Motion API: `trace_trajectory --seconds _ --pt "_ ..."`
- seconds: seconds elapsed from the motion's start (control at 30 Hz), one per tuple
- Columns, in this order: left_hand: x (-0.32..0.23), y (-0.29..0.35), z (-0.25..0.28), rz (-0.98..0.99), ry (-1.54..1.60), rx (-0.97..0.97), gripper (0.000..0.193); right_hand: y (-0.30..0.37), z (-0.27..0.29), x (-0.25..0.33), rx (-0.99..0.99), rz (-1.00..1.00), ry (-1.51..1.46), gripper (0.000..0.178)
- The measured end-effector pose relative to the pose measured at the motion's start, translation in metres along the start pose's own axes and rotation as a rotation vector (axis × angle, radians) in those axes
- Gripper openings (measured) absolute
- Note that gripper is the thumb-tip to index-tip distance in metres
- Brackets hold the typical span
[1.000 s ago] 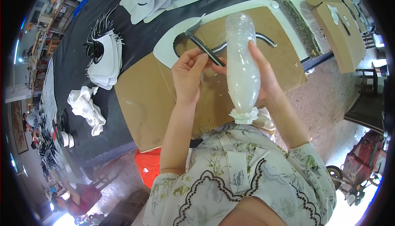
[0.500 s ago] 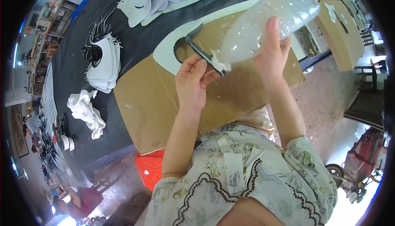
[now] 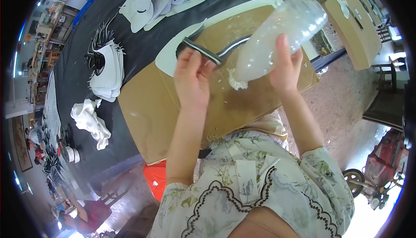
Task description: Applying liquid adhesive to the edges of white shoe upper components using a plastic bottle.
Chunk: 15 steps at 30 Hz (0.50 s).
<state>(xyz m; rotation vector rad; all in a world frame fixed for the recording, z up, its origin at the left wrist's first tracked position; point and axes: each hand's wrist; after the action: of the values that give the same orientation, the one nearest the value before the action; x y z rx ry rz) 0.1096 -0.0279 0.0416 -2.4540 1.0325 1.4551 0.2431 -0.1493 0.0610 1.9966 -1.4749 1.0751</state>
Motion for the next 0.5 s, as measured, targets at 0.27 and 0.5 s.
trace_trajectory --seconds 0.27,0.5 --pt "-0.015 -0.051 0.061 -0.734 -1.613 0.136 0.030 -0.041 0.019 0.012 -0.182 0.028 -0.097 0.057" --pt "-0.035 -0.003 0.051 -0.495 -2.063 0.288 0.027 -0.030 0.009 -0.004 -0.106 0.145 0.059 0.053"
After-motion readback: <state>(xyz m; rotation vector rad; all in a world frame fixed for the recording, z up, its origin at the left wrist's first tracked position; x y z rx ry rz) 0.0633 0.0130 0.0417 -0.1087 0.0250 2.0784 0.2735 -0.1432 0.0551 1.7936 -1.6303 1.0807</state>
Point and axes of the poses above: each hand's wrist, its own y-axis away from the middle knuckle, its own z-axis out of the back of the hand, x = y × z, and after that the axes turned 12 degrees about -y, right-handed
